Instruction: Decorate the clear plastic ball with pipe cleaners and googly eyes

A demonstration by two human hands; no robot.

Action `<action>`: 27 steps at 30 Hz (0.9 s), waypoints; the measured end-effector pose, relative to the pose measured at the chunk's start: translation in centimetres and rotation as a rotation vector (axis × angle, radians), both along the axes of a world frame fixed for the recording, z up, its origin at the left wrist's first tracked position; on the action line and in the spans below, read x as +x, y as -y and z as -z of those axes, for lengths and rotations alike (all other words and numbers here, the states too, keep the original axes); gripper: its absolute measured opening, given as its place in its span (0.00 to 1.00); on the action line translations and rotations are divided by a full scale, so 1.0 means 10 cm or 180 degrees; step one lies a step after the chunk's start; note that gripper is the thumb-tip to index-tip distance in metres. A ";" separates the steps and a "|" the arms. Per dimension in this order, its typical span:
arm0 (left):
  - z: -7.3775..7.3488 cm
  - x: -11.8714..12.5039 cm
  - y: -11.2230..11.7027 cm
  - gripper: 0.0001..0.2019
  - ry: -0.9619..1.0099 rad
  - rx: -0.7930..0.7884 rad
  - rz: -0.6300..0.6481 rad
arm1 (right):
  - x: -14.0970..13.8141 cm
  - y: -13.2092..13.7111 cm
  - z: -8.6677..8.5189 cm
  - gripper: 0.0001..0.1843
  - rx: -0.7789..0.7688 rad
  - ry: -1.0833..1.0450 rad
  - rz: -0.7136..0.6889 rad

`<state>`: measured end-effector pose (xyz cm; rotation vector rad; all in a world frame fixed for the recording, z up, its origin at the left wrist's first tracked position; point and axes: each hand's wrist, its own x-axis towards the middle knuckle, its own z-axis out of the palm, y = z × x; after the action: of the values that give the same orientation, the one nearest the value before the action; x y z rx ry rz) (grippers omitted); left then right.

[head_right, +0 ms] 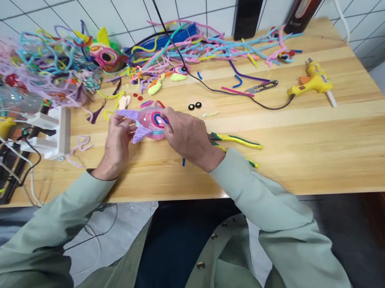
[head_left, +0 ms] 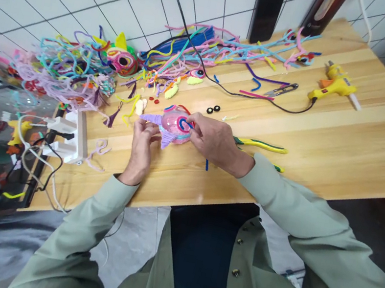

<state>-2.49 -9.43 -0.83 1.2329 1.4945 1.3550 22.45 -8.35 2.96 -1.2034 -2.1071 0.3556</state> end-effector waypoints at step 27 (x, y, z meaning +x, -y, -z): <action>-0.97 -0.27 -0.54 0.38 -0.1716 -0.0246 0.2058 | -0.01 -0.05 0.16 0.11 0.0208 -0.0324 -0.0449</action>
<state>-5.21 -4.08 8.87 1.9131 1.2813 0.5541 22.39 -7.88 1.39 -0.9815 -2.1039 0.3998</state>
